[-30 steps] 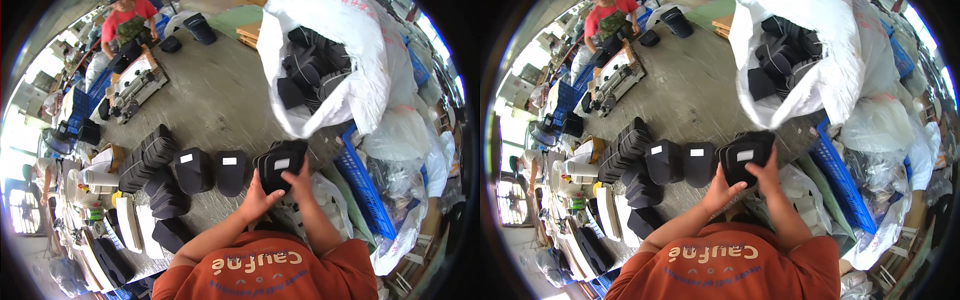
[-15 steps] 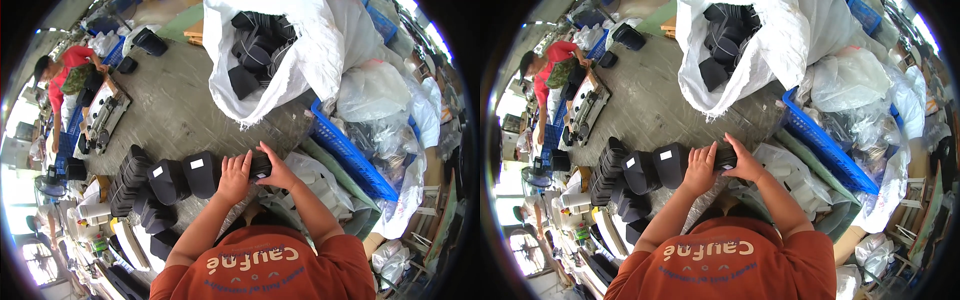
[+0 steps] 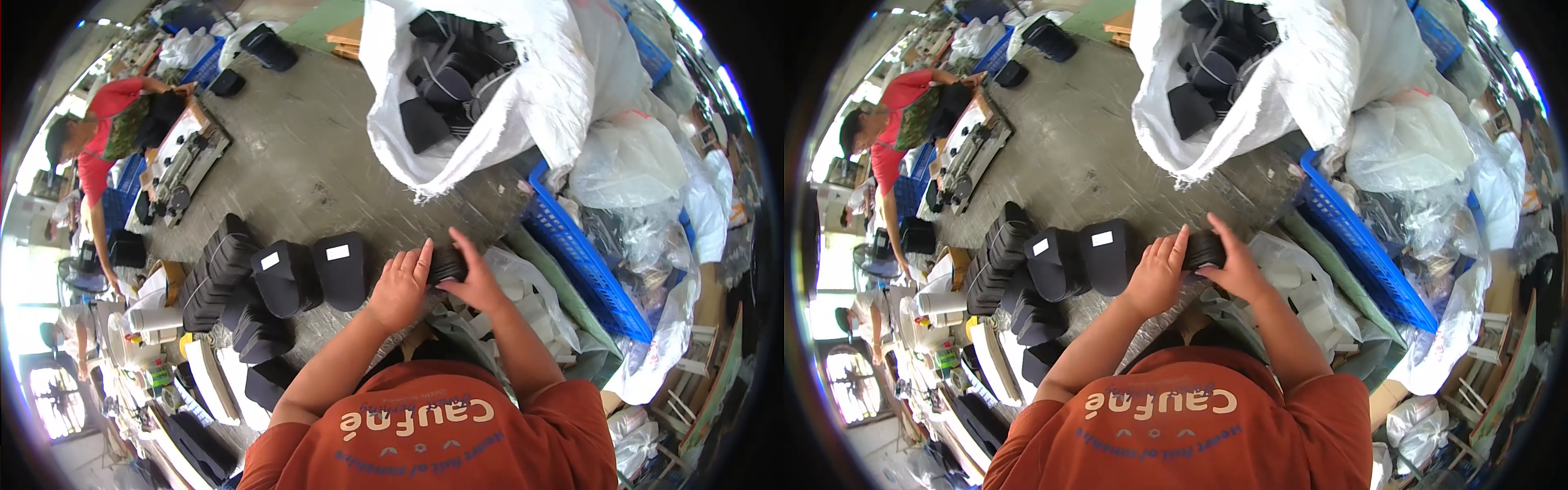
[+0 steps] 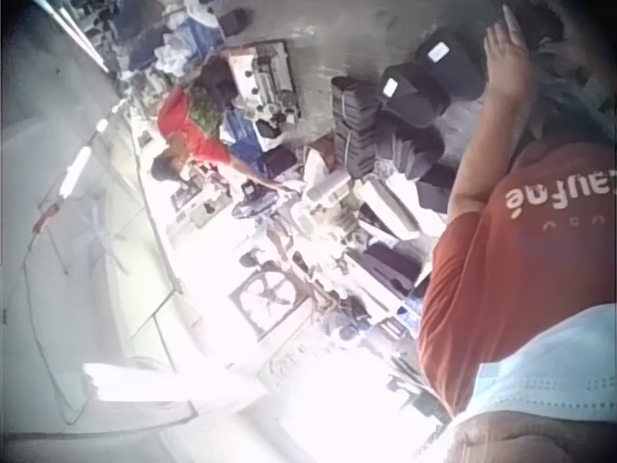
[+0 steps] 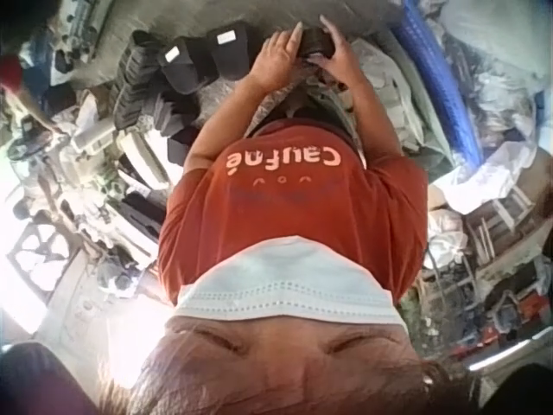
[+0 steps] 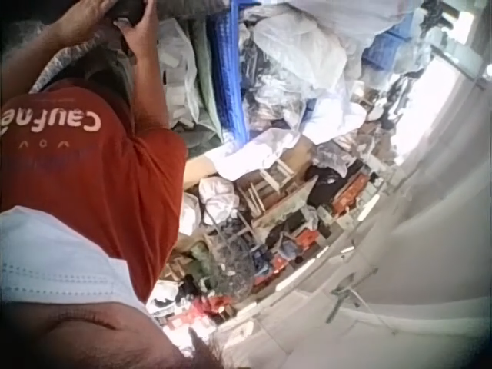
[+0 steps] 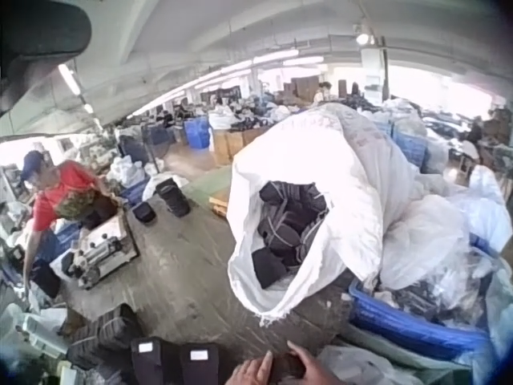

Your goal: Sorting and applying labels to black shoe components at a factory work table.

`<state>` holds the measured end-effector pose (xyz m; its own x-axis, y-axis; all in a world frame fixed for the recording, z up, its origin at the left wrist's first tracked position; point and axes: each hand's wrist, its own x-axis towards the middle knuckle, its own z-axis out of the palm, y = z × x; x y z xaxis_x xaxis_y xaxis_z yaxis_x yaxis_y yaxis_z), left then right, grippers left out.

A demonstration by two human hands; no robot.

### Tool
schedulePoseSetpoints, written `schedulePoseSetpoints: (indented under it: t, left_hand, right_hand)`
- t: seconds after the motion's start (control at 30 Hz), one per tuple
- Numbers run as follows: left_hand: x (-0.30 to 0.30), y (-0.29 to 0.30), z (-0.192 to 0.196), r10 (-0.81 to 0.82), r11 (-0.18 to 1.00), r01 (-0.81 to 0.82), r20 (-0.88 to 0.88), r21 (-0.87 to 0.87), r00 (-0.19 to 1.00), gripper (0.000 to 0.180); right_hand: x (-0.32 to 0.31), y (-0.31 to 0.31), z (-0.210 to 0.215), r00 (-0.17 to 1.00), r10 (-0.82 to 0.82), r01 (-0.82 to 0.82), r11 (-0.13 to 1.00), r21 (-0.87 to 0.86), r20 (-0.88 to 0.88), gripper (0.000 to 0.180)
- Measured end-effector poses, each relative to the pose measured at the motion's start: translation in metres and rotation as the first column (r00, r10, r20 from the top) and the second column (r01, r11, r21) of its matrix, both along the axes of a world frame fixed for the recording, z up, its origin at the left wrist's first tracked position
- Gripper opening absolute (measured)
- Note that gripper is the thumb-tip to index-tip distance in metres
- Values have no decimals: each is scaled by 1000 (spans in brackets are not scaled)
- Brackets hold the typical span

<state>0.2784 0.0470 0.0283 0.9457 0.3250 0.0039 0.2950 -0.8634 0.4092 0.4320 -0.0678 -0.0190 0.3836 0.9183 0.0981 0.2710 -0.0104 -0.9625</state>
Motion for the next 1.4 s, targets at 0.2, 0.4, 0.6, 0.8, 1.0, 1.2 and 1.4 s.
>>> schedulePoseSetpoints:
  t: [0.2, 0.4, 0.6, 0.8, 1.0, 1.2, 1.4]
  left_hand:
    - [-45, 15, 48, 644, 640, -404, 170, -653, 746, 67]
    - [-95, 31, 39, 787, 503, -505, 131, -702, 603, 45]
    - [-110, 20, 16, 784, 560, -701, 10, -442, 621, 50]
    - [-123, 15, 43, 763, 639, -725, 93, -257, 640, 44]
    - [-167, 99, 37, 970, 238, -863, 59, -445, 237, 49]
    - [-158, 108, -14, 890, 284, -685, -81, -671, 448, 77]
    - [-159, 93, -13, 860, 438, -899, 281, 25, 426, 70]
  right_hand:
    - [-10, 55, 66, 896, 103, -117, 993, -6, -432, 62]
    - [-44, 145, 48, 763, 167, -324, 935, -145, -625, 56]
    - [-64, 165, 25, 891, 249, -349, 910, -222, -380, 59]
    - [-73, 148, 33, 942, -3, 57, 987, -153, 336, 97]
    - [-100, 128, 8, 790, -153, -37, 955, -296, -594, 107]
    - [-101, 170, -3, 568, 32, -273, 950, -152, -823, 84]
    - [-100, 175, 10, 555, -46, -267, 936, -230, -831, 110]
